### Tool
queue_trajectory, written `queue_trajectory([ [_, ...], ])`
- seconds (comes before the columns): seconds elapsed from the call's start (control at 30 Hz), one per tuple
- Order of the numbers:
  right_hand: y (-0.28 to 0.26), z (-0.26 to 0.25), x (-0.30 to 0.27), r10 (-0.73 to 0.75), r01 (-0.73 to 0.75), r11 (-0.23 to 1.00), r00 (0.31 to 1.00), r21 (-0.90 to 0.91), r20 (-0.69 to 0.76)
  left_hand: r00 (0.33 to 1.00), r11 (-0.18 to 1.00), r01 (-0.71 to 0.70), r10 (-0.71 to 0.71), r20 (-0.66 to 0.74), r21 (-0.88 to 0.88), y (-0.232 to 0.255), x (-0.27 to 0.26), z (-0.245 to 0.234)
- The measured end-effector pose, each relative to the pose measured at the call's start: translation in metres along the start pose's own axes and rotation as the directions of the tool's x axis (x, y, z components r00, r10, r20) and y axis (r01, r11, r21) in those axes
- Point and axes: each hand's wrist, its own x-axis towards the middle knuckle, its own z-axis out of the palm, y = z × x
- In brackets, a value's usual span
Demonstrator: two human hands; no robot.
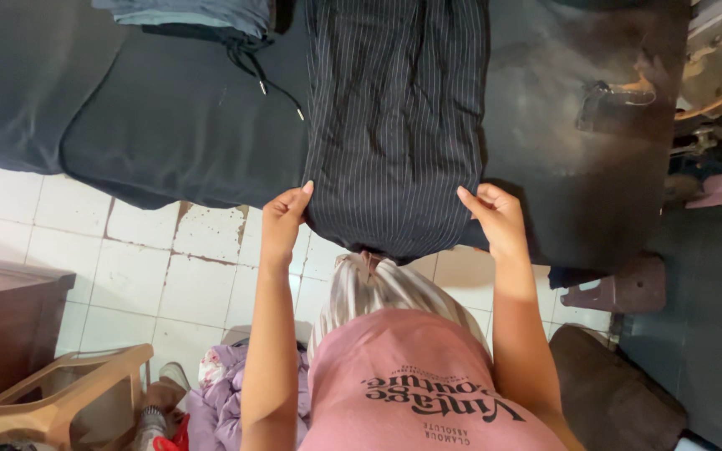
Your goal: The person folds a pair of dark pinstriped pants and a pair of blue pinstriped pants on a black-covered table. They smooth and align the garments before folding them into neat rectangles and stacking them. The person then picks up a white cloth item and begins to unfold it.
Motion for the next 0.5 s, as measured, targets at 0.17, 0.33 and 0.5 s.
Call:
queue_trajectory([
  [0.17,0.0,0.007,0.005,0.046,-0.049,0.997,0.998,-0.065,-0.05,0.994,0.991,-0.106,0.103,0.036,0.076,-0.008,-0.001,-0.004],
  [0.33,-0.009,0.026,-0.01,-0.059,0.051,0.997,0.984,-0.052,-0.165,0.996,0.988,-0.082,0.079,0.03,0.132,0.002,-0.01,0.004],
  [0.5,-0.017,0.039,-0.024,-0.052,0.013,0.99,0.957,-0.139,-0.285,0.993,0.979,-0.114,0.107,0.046,0.166,0.002,-0.011,0.0],
])
